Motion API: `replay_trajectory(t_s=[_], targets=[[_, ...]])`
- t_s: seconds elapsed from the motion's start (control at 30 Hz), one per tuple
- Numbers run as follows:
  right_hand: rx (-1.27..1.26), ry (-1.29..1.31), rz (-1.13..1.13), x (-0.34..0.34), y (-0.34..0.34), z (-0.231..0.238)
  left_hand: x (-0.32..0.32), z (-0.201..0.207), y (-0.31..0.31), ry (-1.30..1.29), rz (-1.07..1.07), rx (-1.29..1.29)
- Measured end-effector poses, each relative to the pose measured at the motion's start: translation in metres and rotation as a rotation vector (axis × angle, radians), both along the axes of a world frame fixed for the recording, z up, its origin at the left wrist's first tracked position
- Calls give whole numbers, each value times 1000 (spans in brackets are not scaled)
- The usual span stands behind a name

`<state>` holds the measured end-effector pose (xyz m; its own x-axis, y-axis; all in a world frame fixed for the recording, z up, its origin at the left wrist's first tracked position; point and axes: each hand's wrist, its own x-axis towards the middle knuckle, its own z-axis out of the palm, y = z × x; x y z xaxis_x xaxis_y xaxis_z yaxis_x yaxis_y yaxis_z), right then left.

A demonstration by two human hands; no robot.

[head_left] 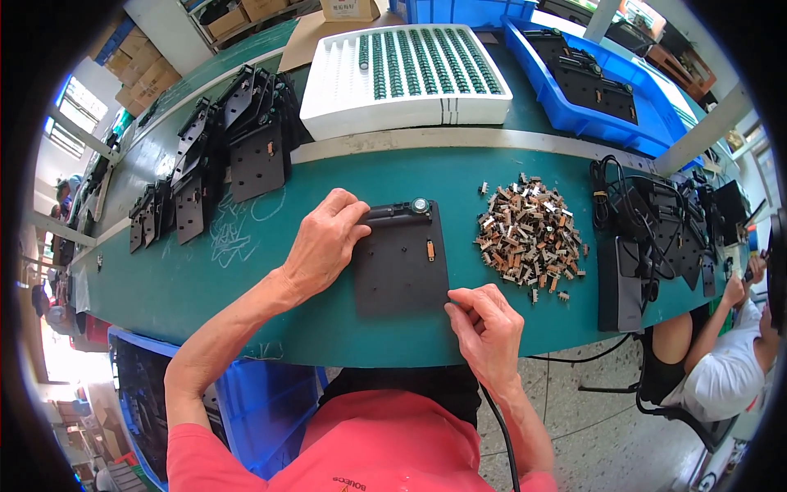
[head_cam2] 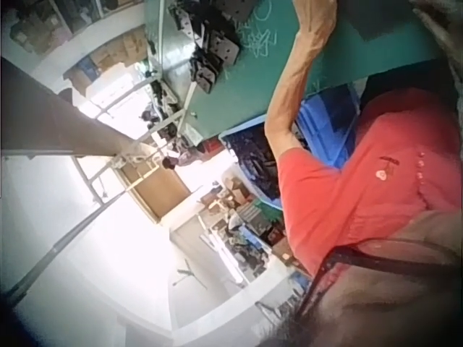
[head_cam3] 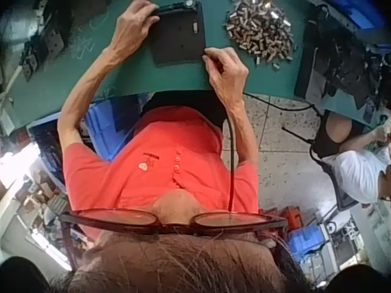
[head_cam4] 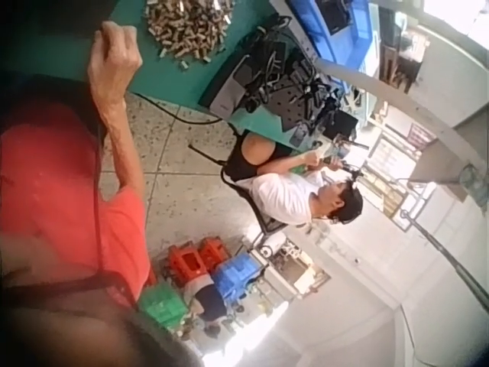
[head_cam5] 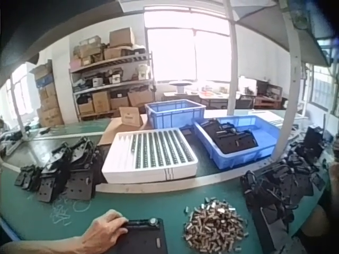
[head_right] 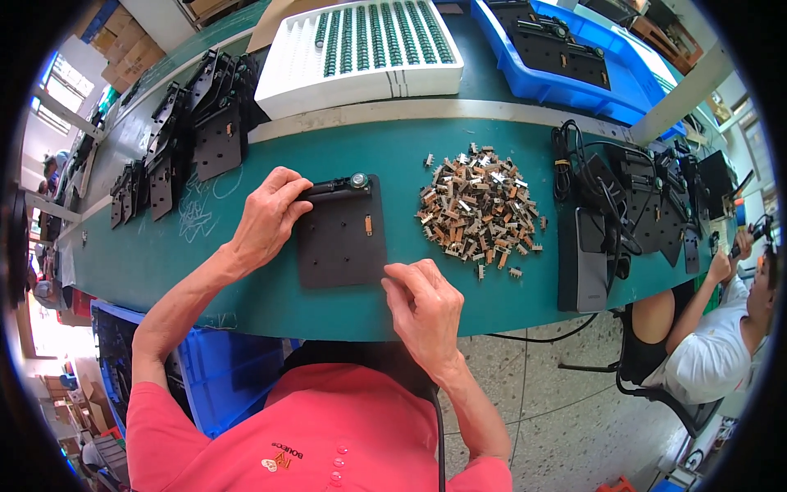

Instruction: The person manually assembles small electronic and metal components onto a black plastic base plate by hand at a factory workstation.

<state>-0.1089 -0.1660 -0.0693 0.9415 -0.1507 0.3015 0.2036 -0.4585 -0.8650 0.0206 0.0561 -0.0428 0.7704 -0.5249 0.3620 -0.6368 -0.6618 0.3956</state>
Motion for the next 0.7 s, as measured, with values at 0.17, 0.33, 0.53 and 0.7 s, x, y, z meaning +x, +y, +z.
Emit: replay_trajectory(t_s=[0.17, 0.33, 0.53, 0.7], targets=[[14, 1, -32, -1, -2, 3, 5, 17, -1, -8, 44, -21], [-42, -35, 7, -2, -5, 8, 16, 45, 3, -180, 50, -62], [-233, -218, 110, -18, -28, 14, 48, 106, -23, -159, 46, -144], [-259, -193, 181, -26, -44, 9, 103, 146, -65, -192, 101, -146]])
